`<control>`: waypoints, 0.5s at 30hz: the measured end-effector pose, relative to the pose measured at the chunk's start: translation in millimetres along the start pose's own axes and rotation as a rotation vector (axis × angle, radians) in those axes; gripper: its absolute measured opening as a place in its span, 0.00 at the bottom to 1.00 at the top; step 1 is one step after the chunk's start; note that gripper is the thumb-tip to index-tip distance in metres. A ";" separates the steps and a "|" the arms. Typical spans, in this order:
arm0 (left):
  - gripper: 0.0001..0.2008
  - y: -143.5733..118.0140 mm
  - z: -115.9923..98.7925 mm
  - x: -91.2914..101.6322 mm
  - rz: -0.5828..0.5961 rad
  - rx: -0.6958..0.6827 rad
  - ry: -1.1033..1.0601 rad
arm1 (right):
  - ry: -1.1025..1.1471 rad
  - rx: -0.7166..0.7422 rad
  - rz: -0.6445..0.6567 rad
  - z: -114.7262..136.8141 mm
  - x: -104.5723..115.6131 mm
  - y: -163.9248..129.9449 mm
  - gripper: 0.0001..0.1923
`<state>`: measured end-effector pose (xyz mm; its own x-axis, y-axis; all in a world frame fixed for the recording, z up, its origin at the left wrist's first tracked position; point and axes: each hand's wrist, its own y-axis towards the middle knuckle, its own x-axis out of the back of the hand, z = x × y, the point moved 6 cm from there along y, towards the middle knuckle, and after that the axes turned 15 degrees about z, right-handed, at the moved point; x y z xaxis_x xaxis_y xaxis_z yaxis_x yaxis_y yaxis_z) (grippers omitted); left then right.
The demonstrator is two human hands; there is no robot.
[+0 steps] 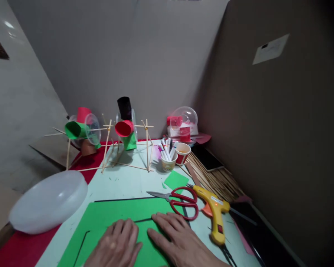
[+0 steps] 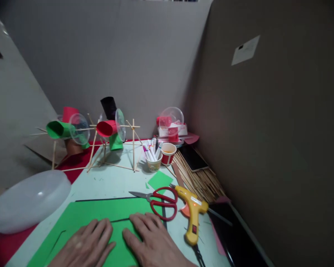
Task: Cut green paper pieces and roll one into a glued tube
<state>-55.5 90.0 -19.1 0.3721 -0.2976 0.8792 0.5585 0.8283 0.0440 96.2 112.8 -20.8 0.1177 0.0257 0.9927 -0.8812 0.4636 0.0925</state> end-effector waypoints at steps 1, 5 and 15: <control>0.13 1.3 0.8 2.3 0.035 0.001 -0.032 | 0.060 -0.009 0.038 2.2 4.3 -0.7 0.31; 0.12 4.7 2.7 11.6 0.076 -0.030 -0.067 | 0.247 -0.094 0.152 6.8 13.1 -3.1 0.32; 0.33 -30.8 44.5 -12.6 0.081 0.112 -0.471 | 0.328 -0.158 0.243 11.1 11.7 -4.4 0.36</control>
<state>-110.4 89.5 -10.4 0.0206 -0.0040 0.9998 0.4487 0.8937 -0.0056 96.3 101.2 -8.7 0.0773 0.4184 0.9050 -0.8235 0.5385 -0.1786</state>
